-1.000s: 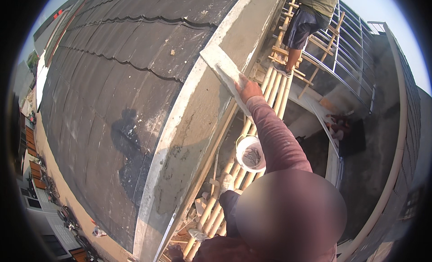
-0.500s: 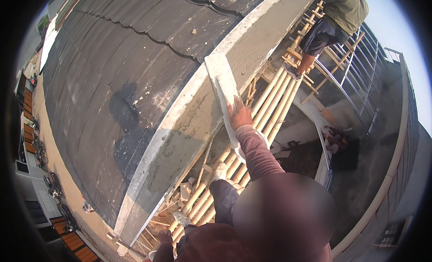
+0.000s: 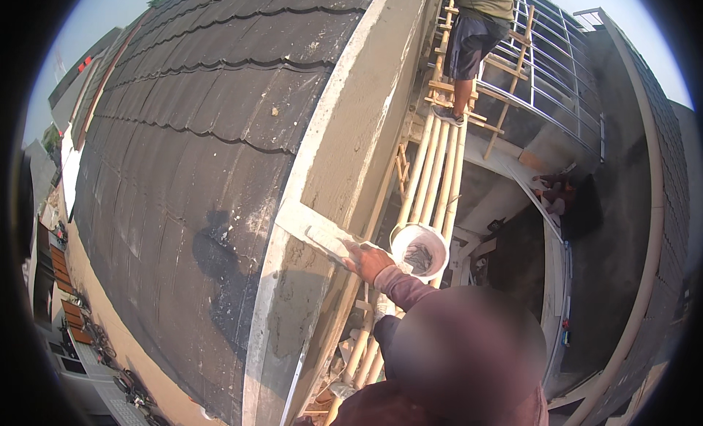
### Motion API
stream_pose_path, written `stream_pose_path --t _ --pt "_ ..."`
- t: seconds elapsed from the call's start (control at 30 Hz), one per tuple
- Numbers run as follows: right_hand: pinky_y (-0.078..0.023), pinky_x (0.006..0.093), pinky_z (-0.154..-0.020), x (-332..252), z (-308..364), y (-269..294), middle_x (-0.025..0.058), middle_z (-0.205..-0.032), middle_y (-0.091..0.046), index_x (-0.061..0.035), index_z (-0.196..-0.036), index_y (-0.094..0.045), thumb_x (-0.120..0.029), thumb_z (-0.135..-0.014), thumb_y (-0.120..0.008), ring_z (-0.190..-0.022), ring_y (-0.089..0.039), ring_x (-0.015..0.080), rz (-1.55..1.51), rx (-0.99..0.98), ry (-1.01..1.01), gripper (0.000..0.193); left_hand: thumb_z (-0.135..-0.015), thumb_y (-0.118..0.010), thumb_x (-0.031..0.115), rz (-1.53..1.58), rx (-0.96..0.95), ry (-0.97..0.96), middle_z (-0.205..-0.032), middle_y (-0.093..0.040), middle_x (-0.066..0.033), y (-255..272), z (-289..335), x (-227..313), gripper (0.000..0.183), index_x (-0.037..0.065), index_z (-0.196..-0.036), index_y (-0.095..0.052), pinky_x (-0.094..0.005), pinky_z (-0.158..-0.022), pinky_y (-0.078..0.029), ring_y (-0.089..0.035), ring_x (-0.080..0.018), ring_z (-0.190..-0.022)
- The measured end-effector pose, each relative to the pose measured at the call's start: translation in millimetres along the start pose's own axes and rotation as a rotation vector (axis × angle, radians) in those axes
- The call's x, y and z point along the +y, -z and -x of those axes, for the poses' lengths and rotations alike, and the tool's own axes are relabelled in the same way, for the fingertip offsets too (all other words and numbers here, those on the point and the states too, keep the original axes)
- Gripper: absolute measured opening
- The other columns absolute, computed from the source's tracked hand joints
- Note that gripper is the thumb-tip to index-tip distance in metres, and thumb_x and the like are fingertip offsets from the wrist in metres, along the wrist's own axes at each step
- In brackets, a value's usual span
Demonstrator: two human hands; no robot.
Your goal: The person applies mortar to the edge of a tiled roof using a wooden trowel and smooths the surface by hand while standing on scaffolding.
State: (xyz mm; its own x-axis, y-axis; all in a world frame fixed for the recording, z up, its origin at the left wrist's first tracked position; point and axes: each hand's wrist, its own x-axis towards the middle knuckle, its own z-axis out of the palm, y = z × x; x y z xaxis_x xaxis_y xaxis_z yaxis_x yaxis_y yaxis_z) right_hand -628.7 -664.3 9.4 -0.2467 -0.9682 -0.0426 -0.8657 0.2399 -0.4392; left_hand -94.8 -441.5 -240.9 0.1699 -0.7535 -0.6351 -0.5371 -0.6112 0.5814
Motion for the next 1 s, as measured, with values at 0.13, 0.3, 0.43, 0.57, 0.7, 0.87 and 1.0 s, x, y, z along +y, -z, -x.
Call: stream_pose_path --t 0.13,0.3,0.43,0.57,0.7,0.87,1.0 --pt "-0.055 0.0504 -0.095 28.6 -79.1 81.2 0.0259 -0.112 -0.071 -0.0171 -0.147 -0.051 -0.045 -0.100 -0.056 -0.101 -0.070 0.0426 0.027 0.211 -0.124 0.055 -0.087 -0.068 0.002 -0.138 -0.011 -0.007 -0.084 -0.068 -0.0089 -5.1 -0.6 27.6 0.008 -0.002 -0.093 -0.065 -0.0325 -0.064 -0.058 -0.067 -0.0215 -0.072" --pt "-0.051 0.0482 -0.105 67.8 -190.0 182.4 0.0242 -0.120 -0.070 -0.0190 -0.146 -0.055 -0.049 -0.098 -0.056 -0.113 -0.066 0.0416 0.086 0.302 -0.271 0.056 -0.087 -0.068 0.002 -0.178 -0.016 -0.001 -0.084 -0.068 -0.0099 -13.1 -0.7 44.2 0.008 -0.002 -0.093 -0.065 -0.0327 -0.064 -0.059 -0.068 -0.0222 -0.072" --pt "-0.049 0.0467 -0.107 90.6 -248.5 209.0 0.0215 -0.127 -0.067 -0.0180 -0.143 -0.058 -0.046 -0.098 -0.059 -0.121 -0.063 0.0392 0.057 0.473 -0.306 0.053 -0.088 -0.068 0.002 -0.171 0.016 0.017 -0.084 -0.068 -0.0107 -9.7 5.7 16.5 0.008 -0.002 -0.094 -0.065 -0.0329 -0.063 -0.059 -0.068 -0.0228 -0.072" --pt "-0.048 0.0435 -0.108 93.2 -227.6 170.2 0.0258 -0.129 -0.065 -0.0079 -0.144 -0.056 -0.042 -0.099 -0.060 -0.121 -0.064 0.0399 -0.045 0.464 -0.252 0.056 -0.089 -0.070 0.010 -0.046 0.047 -0.174 -0.085 -0.069 -0.0114 -17.0 18.6 14.6 0.011 -0.001 -0.091 -0.068 -0.0354 -0.069 -0.056 -0.069 -0.0240 -0.075" --pt "-0.048 0.0460 -0.106 62.0 -157.8 103.6 0.0284 -0.125 -0.066 -0.0046 -0.140 -0.058 -0.039 -0.099 -0.062 -0.118 -0.064 0.0438 -0.112 0.426 -0.171 0.054 -0.089 -0.069 0.014 -0.129 0.074 -0.053 -0.085 -0.072 -0.0130 -27.0 27.0 9.9 0.011 0.003 -0.088 -0.070 -0.0402 -0.074 -0.056 -0.070 -0.0261 -0.078" --pt "-0.053 0.0494 -0.097 0.2 -68.6 32.0 0.0301 -0.117 -0.068 -0.0063 -0.142 -0.055 -0.038 -0.098 -0.062 -0.107 -0.066 0.0477 -0.163 0.236 -0.192 0.055 -0.085 -0.071 0.016 -0.275 -0.086 -0.061 -0.082 -0.073 -0.0133 -7.9 40.6 3.6 0.014 0.003 -0.082 -0.070 -0.0399 -0.067 -0.054 -0.071 -0.0246 -0.073" --pt "-0.051 0.0490 -0.100 -45.2 8.3 -29.4 0.0300 -0.118 -0.068 -0.0110 -0.147 -0.052 -0.037 -0.098 -0.063 -0.114 -0.064 0.0457 -0.197 0.035 -0.134 0.057 -0.087 -0.072 0.022 0.111 -0.138 0.373 -0.091 -0.072 -0.0114 12.8 44.5 -32.3 0.017 0.005 -0.092 -0.073 -0.0383 -0.072 -0.057 -0.071 -0.0276 -0.076"
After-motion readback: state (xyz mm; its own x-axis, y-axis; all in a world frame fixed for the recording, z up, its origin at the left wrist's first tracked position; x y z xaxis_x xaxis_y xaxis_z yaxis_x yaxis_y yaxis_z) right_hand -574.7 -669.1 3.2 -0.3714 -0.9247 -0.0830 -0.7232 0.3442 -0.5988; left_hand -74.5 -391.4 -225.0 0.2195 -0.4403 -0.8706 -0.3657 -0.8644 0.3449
